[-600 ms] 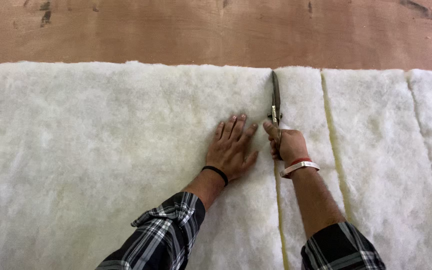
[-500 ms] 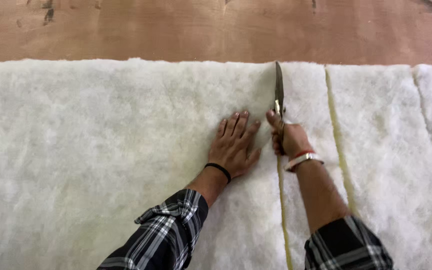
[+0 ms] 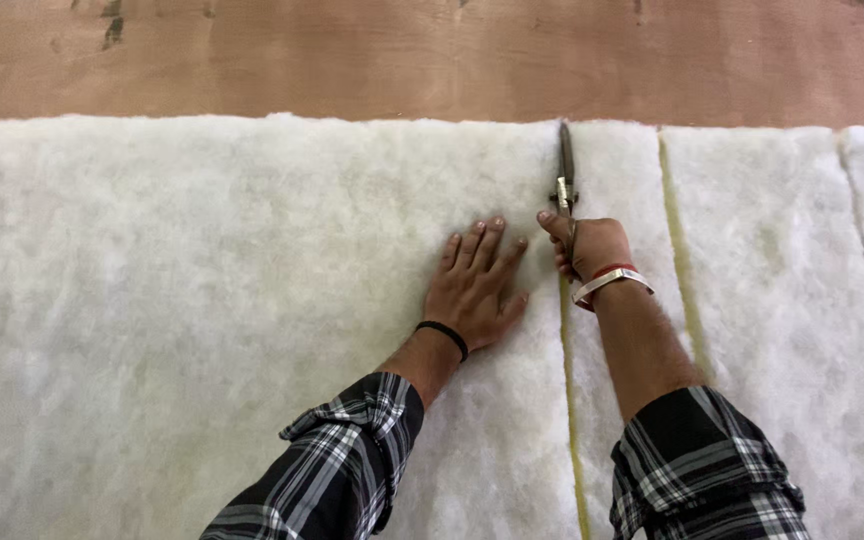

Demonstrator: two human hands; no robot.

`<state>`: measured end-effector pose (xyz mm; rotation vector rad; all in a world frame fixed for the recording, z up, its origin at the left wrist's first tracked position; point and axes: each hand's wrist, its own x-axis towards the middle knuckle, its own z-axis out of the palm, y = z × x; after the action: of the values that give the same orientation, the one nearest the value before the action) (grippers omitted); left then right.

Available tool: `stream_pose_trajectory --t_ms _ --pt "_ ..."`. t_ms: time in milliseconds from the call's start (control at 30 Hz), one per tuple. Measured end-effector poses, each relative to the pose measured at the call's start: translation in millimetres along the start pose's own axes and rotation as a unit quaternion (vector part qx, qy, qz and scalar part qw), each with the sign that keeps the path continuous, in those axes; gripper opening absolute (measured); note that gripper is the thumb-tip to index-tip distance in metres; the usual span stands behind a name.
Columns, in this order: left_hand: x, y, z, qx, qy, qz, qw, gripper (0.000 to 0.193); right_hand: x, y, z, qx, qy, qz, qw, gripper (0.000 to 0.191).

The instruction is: The person cuts a large sheet of white fiberfill batting into long strips with scissors, following yellow marked lines on a wooden work table. They hold the batting flat with one hand while cutting, reposition the sheet, and continue cutting along additional marked lines.

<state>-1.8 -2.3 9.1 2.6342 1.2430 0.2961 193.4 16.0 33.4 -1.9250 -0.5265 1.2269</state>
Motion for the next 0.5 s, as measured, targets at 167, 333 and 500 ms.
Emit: stream_pose_trajectory --t_ms 167,333,500 --pt "2 0 2 -0.005 -0.014 -0.002 1.0 0.073 8 0 0 0.051 -0.025 0.028 0.998 0.051" --pt "2 -4 3 -0.009 -0.014 0.004 1.0 0.074 18 -3 18 0.059 0.019 -0.01 0.998 0.043" --pt "2 -5 2 -0.017 -0.034 -0.007 0.999 0.074 -14 0 20 0.062 0.04 -0.041 0.996 0.046"
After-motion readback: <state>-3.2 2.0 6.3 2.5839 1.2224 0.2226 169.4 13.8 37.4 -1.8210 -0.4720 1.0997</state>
